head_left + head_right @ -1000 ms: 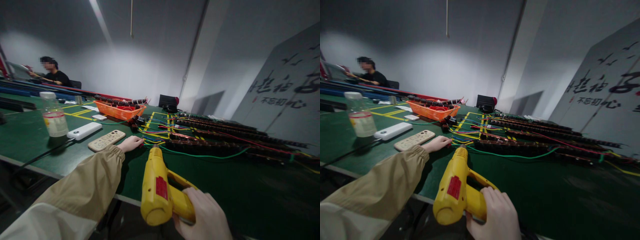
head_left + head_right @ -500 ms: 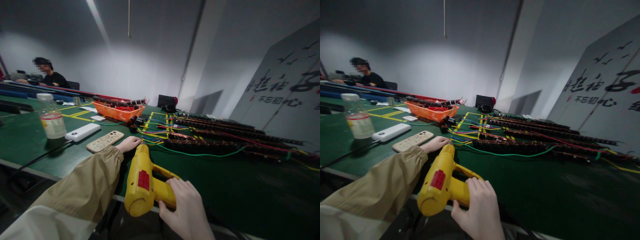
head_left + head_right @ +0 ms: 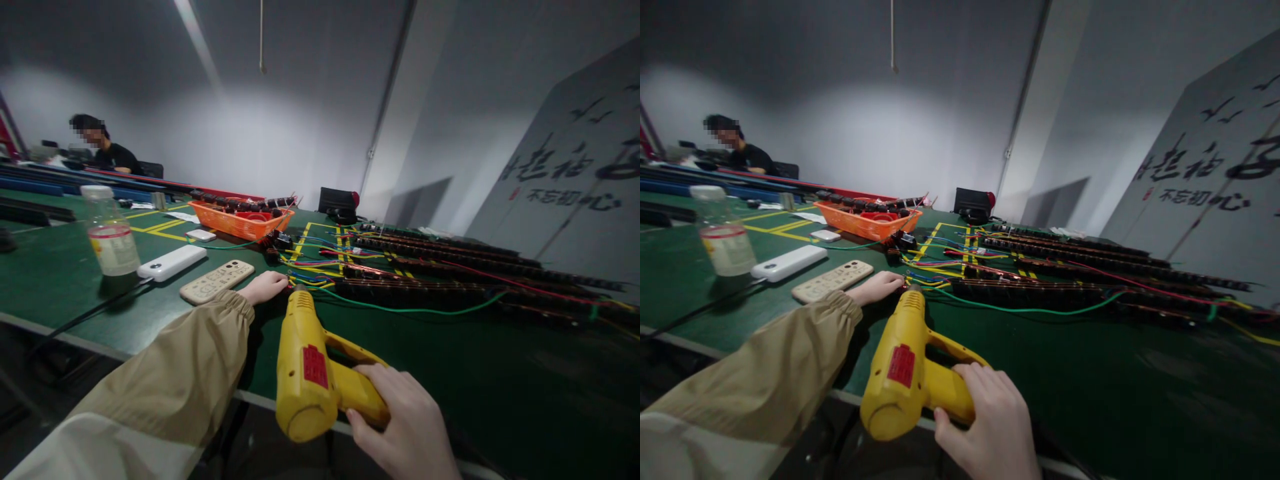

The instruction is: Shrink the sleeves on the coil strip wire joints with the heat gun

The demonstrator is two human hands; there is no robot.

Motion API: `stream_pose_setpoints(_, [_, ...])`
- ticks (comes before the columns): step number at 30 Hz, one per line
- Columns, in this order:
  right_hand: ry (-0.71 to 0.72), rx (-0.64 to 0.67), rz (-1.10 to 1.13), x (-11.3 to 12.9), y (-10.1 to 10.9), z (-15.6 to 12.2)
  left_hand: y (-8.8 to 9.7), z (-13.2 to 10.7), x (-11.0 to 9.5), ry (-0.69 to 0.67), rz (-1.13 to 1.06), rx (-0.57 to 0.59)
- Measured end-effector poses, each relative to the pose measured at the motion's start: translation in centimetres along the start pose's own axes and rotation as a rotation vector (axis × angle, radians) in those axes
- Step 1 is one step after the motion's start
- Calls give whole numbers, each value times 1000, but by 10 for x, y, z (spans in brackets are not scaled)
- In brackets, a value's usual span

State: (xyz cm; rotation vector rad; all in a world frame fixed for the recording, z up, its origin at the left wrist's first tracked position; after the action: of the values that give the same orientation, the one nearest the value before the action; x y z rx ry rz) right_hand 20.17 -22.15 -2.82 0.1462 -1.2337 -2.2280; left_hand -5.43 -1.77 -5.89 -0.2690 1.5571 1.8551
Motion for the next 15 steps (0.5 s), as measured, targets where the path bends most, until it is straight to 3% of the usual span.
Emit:
stream_pose_setpoints(9, [-4,-10,-136,-31,15,-15,1,-1,-1,24,-28,14])
stream_pose_setpoints(15, [-82,-24,-155,-50,22,-27,2,-2,-2,27,-36,16])
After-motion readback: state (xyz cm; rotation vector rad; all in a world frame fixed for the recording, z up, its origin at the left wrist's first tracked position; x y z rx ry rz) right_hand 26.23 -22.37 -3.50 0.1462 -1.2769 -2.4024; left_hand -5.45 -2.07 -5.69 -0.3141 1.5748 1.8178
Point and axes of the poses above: each hand's wrist, its own z-axis towards the middle knuckle, its own y-axis out of the back of the hand, x = y × z, the point moved 6 cm from there along z, towards the middle knuckle, and after that the axes turned 2 degrees about -z, right-handed, at the moved point
